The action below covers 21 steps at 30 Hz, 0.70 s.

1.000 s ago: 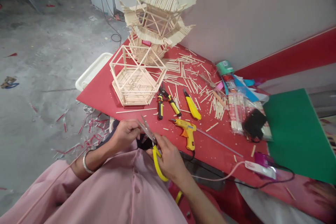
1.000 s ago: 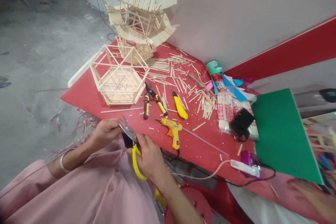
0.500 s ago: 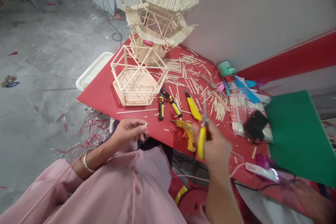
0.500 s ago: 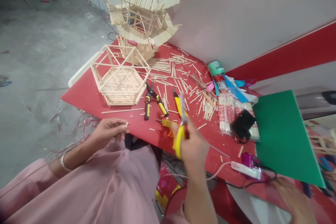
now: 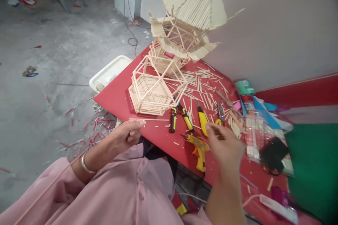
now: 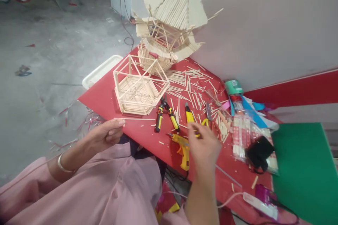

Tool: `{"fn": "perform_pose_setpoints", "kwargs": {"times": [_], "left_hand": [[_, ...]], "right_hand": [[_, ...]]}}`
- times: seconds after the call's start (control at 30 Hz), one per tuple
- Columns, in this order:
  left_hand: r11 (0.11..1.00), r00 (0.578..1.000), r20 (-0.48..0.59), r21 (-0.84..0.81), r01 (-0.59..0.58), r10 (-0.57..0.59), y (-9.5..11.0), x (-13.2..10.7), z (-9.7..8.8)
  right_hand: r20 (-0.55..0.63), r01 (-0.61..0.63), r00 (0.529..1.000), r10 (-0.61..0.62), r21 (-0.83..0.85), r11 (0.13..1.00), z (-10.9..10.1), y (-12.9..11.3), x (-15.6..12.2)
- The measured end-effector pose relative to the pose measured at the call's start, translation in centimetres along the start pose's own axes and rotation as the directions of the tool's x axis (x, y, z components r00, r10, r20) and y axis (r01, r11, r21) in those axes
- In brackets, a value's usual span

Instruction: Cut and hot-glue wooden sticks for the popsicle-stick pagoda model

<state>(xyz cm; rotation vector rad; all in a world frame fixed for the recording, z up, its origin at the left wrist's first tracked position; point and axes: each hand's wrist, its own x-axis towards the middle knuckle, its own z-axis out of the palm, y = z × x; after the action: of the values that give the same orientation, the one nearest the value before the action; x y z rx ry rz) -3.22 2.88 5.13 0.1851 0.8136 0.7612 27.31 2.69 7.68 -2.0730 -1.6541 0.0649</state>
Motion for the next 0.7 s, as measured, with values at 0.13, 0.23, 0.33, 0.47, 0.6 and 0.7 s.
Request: {"fn": "perform_pose_setpoints", "kwargs": {"times": [0.13, 0.23, 0.33, 0.47, 0.6, 0.7], "left_hand": [[0.998, 0.997, 0.042, -0.035, 0.06, -0.059, 0.2, 0.4, 0.0], [0.998, 0.997, 0.059, -0.031, 0.061, -0.059, 0.2, 0.6, -0.2], [0.997, 0.995, 0.063, -0.033, 0.074, -0.072, 0.3, 0.6, -0.6], [0.993, 0.99, 0.088, -0.045, 0.11, -0.106, 0.4, 0.6, -1.2], [0.992, 0.989, 0.093, -0.038, 0.123, -0.119, 0.7, 0.8, -1.3], [0.994, 0.993, 0.037, -0.008, 0.109, -0.108, 0.9, 1.1, -1.3]], "right_hand": [[0.137, 0.264, 0.926, -0.351, 0.429, 0.864, 1.9, -8.2, -4.1], [0.167, 0.278, 0.882, -0.44, 0.57, 0.773, 4.0, -11.8, -4.9], [0.194, 0.277, 0.867, -0.459, 0.578, 0.768, 5.4, -13.0, -4.6], [0.243, 0.186, 0.876, -0.416, 0.626, 0.757, 6.4, -13.1, -4.3], [0.266, 0.106, 0.893, -0.364, 0.661, 0.743, 6.8, -13.1, -4.4], [0.22, 0.124, 0.915, -0.339, 0.645, 0.754, 7.1, -13.1, -4.2]]}}
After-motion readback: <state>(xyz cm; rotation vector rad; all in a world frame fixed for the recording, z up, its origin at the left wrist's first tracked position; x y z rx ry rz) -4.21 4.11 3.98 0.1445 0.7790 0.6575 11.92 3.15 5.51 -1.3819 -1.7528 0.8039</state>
